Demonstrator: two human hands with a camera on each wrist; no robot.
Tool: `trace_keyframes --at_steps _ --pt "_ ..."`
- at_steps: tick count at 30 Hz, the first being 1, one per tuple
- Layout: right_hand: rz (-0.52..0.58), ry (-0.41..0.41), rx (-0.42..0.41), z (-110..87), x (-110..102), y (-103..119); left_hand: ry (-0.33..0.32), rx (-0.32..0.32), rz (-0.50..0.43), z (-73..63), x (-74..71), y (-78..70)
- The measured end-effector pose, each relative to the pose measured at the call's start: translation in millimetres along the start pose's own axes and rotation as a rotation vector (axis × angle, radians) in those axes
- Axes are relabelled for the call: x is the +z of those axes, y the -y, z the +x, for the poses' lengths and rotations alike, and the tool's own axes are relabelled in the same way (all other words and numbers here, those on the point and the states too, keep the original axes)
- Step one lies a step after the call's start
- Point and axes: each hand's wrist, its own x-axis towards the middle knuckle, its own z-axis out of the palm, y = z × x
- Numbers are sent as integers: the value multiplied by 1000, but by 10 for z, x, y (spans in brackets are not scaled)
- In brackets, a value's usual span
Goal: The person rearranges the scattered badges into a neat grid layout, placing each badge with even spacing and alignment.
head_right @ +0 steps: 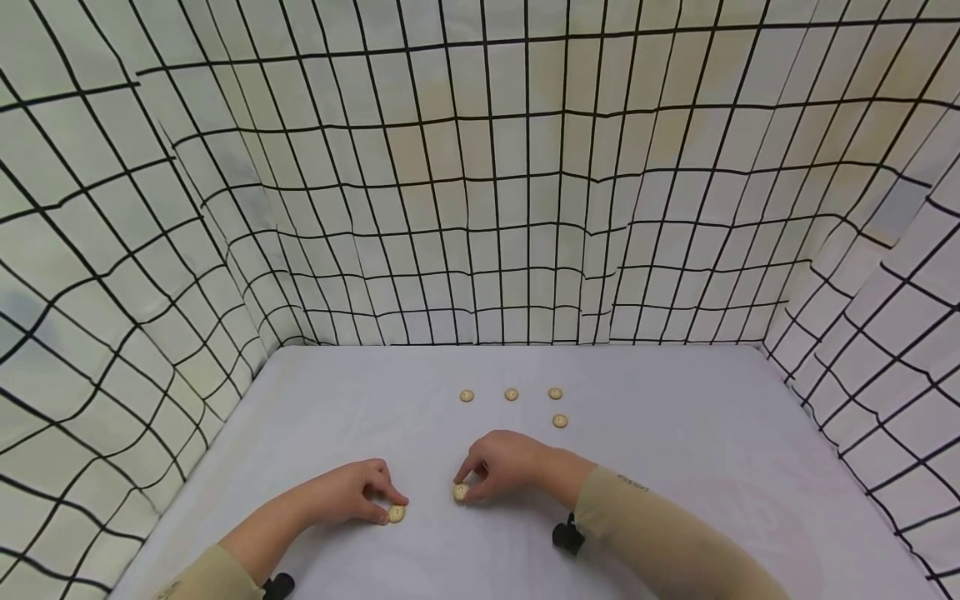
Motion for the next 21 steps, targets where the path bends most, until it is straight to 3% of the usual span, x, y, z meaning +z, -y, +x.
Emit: trace_keyframes --at_steps 21 --pt "111 -115 292 -119 -317 -593 -4 3 18 -1 2 3"
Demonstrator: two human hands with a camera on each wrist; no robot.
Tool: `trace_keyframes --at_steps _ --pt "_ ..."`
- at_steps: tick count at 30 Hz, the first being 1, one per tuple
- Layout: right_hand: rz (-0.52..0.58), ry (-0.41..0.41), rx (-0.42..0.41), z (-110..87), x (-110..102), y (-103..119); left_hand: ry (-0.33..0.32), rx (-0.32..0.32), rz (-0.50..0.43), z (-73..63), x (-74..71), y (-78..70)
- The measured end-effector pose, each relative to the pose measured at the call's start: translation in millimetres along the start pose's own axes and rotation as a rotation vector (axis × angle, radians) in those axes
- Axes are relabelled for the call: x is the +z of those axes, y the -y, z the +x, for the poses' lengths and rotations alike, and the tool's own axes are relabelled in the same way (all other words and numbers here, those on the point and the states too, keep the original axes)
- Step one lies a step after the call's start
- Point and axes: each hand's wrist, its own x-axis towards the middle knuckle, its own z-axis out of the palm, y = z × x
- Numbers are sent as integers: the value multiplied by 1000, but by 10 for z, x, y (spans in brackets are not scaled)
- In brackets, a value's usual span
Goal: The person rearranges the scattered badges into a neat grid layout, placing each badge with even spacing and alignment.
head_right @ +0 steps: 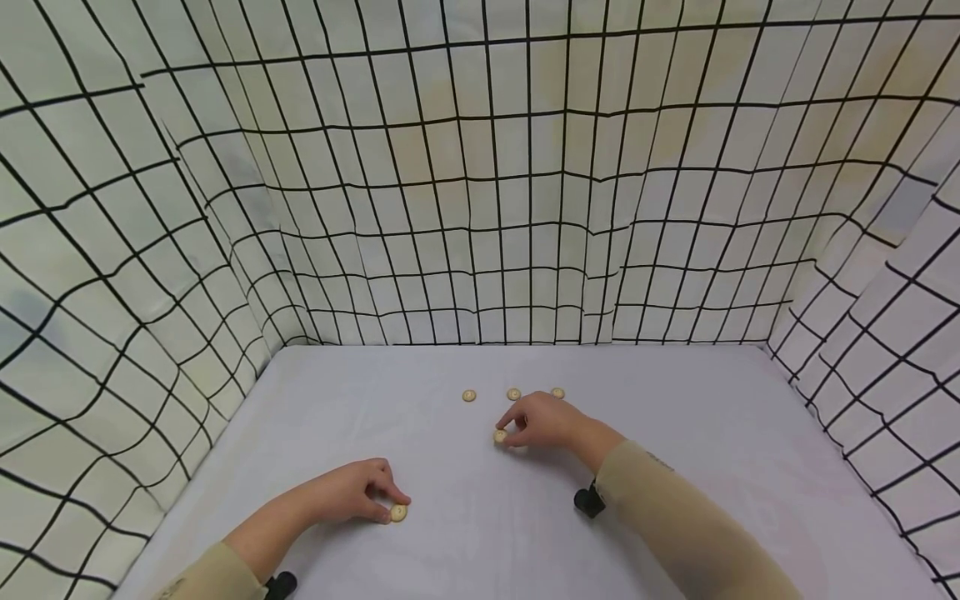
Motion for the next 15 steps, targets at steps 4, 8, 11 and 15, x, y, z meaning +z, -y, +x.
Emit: trace_keyframes --at_steps 4,8,11,15 --pt "-23 -26 48 37 -41 -91 0 1 2 -6 0 -3" --pt "-29 -33 79 83 -87 -145 2 -3 2 -10 0 -9" --pt "-26 -30 126 117 -122 -165 0 -7 1 -6 3 -5" --pt "-18 -21 174 163 -148 -186 -3 -11 3 3 6 -2"
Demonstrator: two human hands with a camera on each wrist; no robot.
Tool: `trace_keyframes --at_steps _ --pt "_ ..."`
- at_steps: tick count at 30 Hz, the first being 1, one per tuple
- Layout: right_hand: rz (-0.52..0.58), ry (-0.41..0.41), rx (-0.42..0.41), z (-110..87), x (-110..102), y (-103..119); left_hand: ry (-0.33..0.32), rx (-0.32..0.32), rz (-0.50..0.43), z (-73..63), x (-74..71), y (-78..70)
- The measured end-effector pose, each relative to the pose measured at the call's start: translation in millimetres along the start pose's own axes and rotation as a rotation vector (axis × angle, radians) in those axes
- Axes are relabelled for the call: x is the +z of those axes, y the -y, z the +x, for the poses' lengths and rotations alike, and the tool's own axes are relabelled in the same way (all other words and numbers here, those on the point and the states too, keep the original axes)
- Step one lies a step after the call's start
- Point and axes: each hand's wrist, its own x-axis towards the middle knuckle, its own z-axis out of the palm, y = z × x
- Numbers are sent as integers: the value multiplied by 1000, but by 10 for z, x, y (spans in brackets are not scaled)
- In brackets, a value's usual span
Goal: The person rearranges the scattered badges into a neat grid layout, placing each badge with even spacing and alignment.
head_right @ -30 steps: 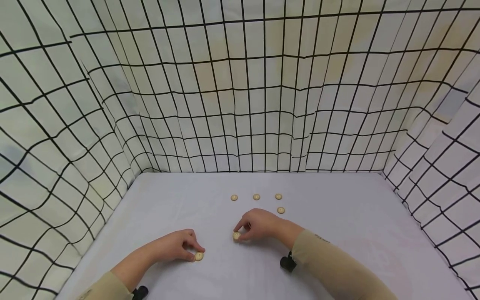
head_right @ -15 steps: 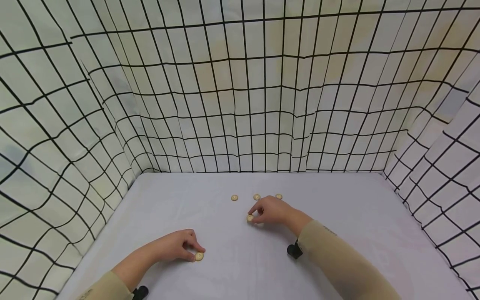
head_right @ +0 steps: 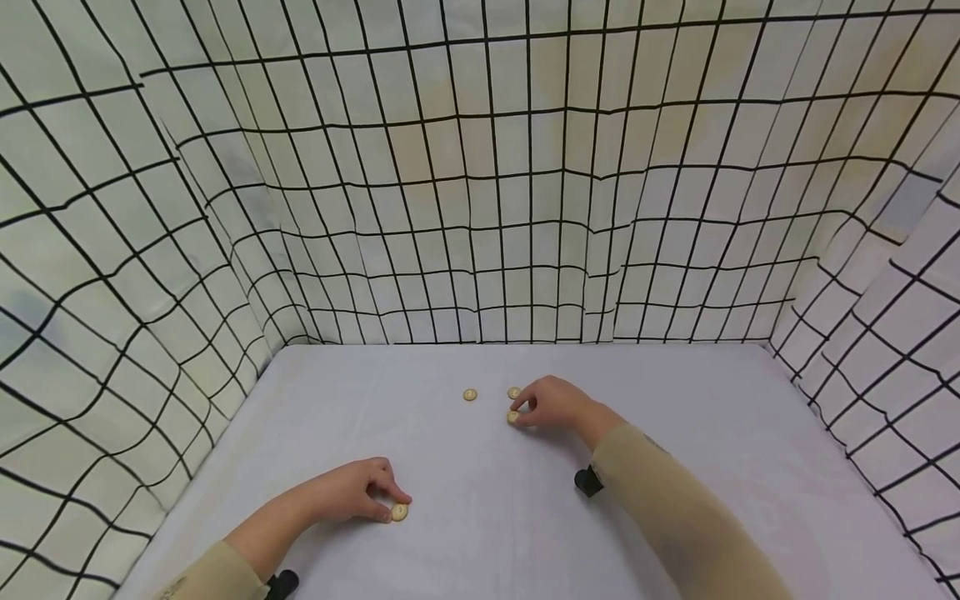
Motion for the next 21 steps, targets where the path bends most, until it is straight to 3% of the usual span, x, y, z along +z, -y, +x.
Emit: trace_keyframes --at_steps 10,21 --pt "-77 8 -15 42 -13 3 7 -11 17 15 -5 -8" --pt "-75 19 -7 69 20 -2 9 3 25 12 -8 18"
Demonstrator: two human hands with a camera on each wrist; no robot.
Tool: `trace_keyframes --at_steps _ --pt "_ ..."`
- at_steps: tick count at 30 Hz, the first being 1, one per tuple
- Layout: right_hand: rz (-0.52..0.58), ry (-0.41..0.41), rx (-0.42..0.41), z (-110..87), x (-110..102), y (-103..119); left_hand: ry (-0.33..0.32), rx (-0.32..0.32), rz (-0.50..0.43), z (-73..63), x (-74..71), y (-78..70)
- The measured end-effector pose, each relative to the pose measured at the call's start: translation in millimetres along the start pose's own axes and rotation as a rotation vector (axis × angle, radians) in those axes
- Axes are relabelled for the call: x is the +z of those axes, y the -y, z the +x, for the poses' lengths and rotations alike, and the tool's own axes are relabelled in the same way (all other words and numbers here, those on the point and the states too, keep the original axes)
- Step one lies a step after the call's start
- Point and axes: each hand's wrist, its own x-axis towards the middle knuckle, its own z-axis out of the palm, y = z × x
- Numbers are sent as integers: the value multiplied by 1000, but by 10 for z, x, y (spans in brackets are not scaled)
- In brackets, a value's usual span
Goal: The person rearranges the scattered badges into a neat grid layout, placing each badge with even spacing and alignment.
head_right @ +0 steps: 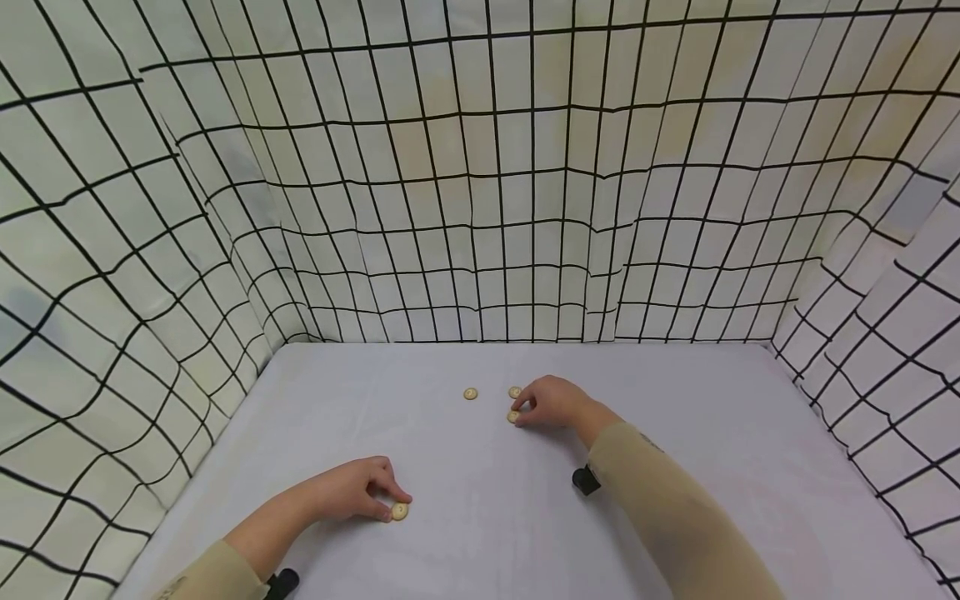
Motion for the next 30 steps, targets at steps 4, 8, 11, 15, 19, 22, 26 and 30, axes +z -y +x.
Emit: trace_keyframes --at_steps 4,8,11,15,19,22,26,30 --pt "-1 -5 4 -5 8 -2 -2 -2 -2 -3 3 -4" --pt "3 -7 5 -18 9 -7 -5 -3 -7 -10 5 -7" --pt "9 -18 8 -28 4 -14 -5 -3 -11 -13 3 -10" --pt "30 -43 13 -46 -3 -29 -1 -3 -16 -19 -5 -23" --pt "65 -59 12 -82 -17 -50 2 0 -24 -25 -13 -31" --pt "90 -64 1 -119 -38 -80 1 -3 -21 -30 -13 -26" --pt "115 -71 3 -173 -56 -156 -3 -7 -17 -29 -10 -20" --pt "122 -86 21 -228 -63 -258 -7 4 -15 -22 -6 -24"
